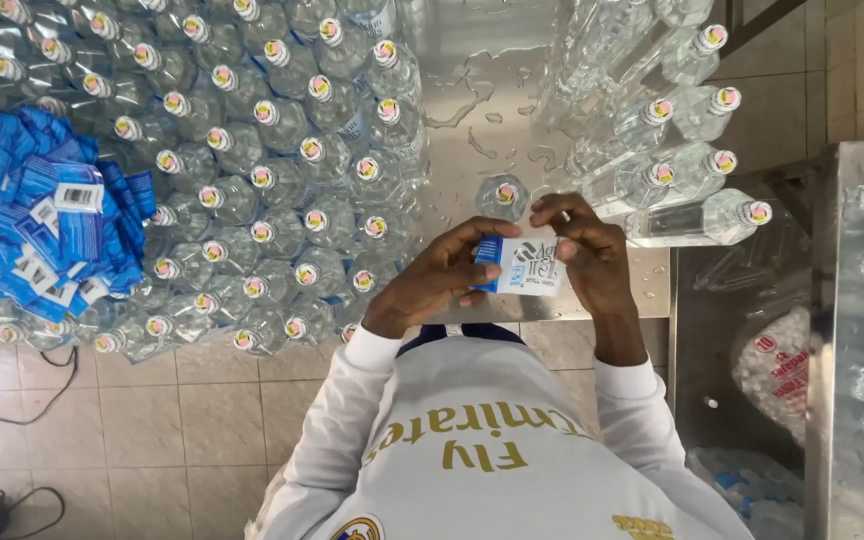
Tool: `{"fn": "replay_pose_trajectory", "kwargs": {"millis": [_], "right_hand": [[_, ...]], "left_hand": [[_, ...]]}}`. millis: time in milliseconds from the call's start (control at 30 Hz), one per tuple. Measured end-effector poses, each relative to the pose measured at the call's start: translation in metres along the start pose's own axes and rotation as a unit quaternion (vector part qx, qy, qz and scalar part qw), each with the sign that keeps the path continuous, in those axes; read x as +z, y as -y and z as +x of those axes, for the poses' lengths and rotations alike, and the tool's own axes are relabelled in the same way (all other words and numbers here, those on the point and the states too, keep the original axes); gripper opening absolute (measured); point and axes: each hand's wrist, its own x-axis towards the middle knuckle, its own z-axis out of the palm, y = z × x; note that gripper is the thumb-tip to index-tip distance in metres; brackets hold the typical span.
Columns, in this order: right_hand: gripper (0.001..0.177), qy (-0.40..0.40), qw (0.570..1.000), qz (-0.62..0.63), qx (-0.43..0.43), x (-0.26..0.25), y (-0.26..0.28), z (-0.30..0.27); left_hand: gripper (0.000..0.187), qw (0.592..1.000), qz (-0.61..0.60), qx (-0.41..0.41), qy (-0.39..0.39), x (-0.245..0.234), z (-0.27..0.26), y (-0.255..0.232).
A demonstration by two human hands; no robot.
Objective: Manually applying plastic labels to the necks of water bottles at a production table.
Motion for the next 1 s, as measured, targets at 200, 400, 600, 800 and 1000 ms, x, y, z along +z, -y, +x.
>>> {"fn": "replay_pose_trajectory", "kwargs": {"millis": [200, 400, 600, 800, 1000], "right_hand": [[0.033, 0.038, 0.996, 0.081, 0.008, -0.012, -0.005, 0.005], [0.038, 0.083, 0.996, 0.018, 0.019, -0.020, -0.004, 0.018], [0.018, 0.169, 0.970, -0.171, -0.035, -0.017, 0.039, 0.053], [0.010, 0.233, 0.849, -0.471, -0.051, -0.006, 0.073, 0.063], [0.006, 0.190, 0.748, -0.631, -0.086, -0.007, 0.063, 0.053]], "left_hand": [[0.055, 0.998, -0.004, -0.051, 0.045, 0.003, 0.001, 0.002], [0.036, 0.996, 0.033, -0.066, 0.048, -0.002, -0.002, 0.000], [0.048, 0.893, 0.434, -0.064, -0.102, 0.010, 0.016, -0.044], [0.058, 0.528, 0.795, 0.147, -0.260, 0.011, 0.046, -0.035], [0.013, 0.505, 0.815, 0.134, -0.249, 0.003, 0.070, -0.013]]}}
